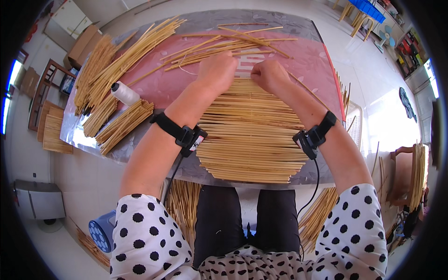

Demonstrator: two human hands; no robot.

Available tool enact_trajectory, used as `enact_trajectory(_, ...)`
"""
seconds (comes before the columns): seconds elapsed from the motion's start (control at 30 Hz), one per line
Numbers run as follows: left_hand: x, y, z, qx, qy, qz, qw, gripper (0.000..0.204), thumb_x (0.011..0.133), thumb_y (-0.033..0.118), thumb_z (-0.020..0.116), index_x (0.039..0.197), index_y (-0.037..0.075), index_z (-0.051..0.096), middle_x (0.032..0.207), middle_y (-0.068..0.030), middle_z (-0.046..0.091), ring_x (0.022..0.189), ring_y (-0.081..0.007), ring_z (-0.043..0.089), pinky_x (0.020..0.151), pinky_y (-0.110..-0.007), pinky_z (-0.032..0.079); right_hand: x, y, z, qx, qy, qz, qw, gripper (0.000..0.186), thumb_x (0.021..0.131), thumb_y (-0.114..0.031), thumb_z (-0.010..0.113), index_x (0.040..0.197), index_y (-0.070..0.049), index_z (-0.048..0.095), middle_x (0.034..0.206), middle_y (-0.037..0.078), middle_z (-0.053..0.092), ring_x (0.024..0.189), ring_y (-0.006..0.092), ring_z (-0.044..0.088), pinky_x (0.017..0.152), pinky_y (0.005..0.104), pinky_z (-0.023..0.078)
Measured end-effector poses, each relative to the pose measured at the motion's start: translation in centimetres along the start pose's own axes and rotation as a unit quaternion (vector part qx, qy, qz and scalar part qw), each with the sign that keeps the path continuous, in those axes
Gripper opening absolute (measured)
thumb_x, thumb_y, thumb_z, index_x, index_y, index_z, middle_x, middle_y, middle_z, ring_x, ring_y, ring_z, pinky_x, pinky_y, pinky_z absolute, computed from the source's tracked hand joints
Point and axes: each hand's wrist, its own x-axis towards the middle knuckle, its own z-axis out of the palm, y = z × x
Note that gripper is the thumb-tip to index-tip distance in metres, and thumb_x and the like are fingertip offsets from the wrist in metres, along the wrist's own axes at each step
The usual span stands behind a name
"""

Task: The person is weaving bamboo sticks together using white thread and scissors.

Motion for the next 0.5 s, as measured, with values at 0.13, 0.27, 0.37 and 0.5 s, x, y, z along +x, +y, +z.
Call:
enact_trajectory(0.13,0.9,0.7,0.8,-0.083,-0.042,0.022,0.995,0.016,0.077,0.008,0.066,0.093,0.008,0.071,0.097,-0.0113,0.064,0.092,-0.0321,0.064,0.077,-0.044,0.051,0.0,-0.1,0.1,-0.001,0.001,0.014,1.000,0.016,0.081,-0.023,0.063,0.091,-0.016,0.074,0.091,0.011,0.071,0.088,0.0305,0.067,0.077,0.0424,0.055)
enact_trajectory(0.27,1.5,1.0,1.6,-0.064,-0.088,0.005,0.994,0.018,0.075,0.008,0.069,0.093,0.008,0.072,0.100,-0.0128,0.065,0.093,-0.0326,0.064,0.079,-0.044,0.051,-0.2,-0.4,-0.2,-0.019,-0.003,0.003,1.000,0.016,0.081,-0.023,0.063,0.091,-0.017,0.075,0.091,0.010,0.071,0.089,0.0299,0.067,0.079,0.0422,0.055)
enact_trajectory(0.37,2.0,0.6,2.7,-0.044,-0.097,-0.013,0.994,0.015,0.075,0.008,0.068,0.090,0.008,0.072,0.100,-0.0140,0.065,0.093,-0.0328,0.064,0.078,-0.044,0.051,0.2,0.1,0.2,-0.018,-0.007,0.005,1.000,0.016,0.082,-0.024,0.064,0.091,-0.018,0.075,0.091,0.010,0.071,0.089,0.0295,0.067,0.079,0.0422,0.054)
enact_trajectory(0.5,1.9,0.7,2.5,-0.059,-0.064,-0.008,0.996,0.007,0.077,0.009,0.067,0.082,0.007,0.070,0.092,-0.0154,0.067,0.089,-0.0334,0.065,0.075,-0.045,0.051,0.0,0.2,0.0,-0.011,-0.001,0.000,1.000,0.015,0.082,-0.024,0.064,0.091,-0.017,0.074,0.091,0.010,0.071,0.089,0.0295,0.067,0.079,0.0424,0.054)
